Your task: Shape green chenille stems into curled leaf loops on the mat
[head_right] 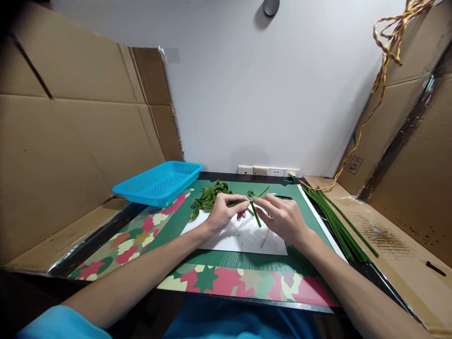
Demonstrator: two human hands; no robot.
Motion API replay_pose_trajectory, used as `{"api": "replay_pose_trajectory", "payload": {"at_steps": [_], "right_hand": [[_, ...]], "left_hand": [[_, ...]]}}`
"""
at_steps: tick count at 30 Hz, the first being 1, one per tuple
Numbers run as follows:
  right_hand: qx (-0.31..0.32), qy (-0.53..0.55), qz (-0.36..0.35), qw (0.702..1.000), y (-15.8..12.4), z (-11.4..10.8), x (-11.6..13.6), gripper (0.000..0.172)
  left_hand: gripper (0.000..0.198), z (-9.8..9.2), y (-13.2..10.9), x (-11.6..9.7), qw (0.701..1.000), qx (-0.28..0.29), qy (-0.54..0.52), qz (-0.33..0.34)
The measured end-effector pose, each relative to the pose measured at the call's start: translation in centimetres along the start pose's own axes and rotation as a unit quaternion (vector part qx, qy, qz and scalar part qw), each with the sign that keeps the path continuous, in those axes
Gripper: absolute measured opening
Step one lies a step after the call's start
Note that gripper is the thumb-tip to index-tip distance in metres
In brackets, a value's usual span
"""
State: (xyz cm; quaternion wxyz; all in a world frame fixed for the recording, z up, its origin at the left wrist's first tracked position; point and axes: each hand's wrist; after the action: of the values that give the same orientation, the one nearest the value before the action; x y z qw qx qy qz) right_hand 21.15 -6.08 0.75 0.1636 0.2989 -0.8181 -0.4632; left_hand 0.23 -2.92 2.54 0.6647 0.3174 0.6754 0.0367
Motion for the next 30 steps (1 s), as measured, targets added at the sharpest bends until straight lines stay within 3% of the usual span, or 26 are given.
{"api": "replay_pose_trajectory", "payload": {"at_steps": [3,12,19,24,27,30], "right_hand": [[-0.004,-0.010,-0.020,1.000,0.1,0.0,0.1,0.016],[0.002,0.041,0.024,0.999,0.0,0.4,0.3,0.023],[-0.005,0.021,0.011,1.000,0.1,0.3,0.1,0.019],[0.024,0.106,0.072,0.991,0.1,0.5,0.2,0.024],[0.043,0.246,0.213,0.945,0.5,0.5,0.6,0.022],[0.072,0.378,0.349,0.854,1.1,0.5,1.0,0.029]], "left_hand": [[0.025,0.1,-0.1,-0.2,1.000,0.003,-0.002,-0.001],[0.029,0.3,0.1,-0.1,0.997,0.008,-0.068,-0.026],[0.030,0.2,0.1,0.5,0.996,0.020,-0.075,-0.044],[0.033,0.3,0.2,0.9,0.998,0.009,-0.061,-0.032],[0.035,0.1,0.4,1.1,0.999,-0.002,-0.048,-0.020],[0.033,0.0,0.3,1.0,0.999,-0.007,0.033,0.020]]}}
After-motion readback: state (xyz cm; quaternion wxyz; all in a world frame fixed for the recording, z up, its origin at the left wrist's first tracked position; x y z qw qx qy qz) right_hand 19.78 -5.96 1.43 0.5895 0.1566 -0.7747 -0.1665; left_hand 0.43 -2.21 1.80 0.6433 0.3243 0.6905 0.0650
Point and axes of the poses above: each hand's wrist, its own y-axis towards the middle knuckle, its own z-axis out of the palm, x = y × z, and after that the axes turned 7 degrees about z, right-handed
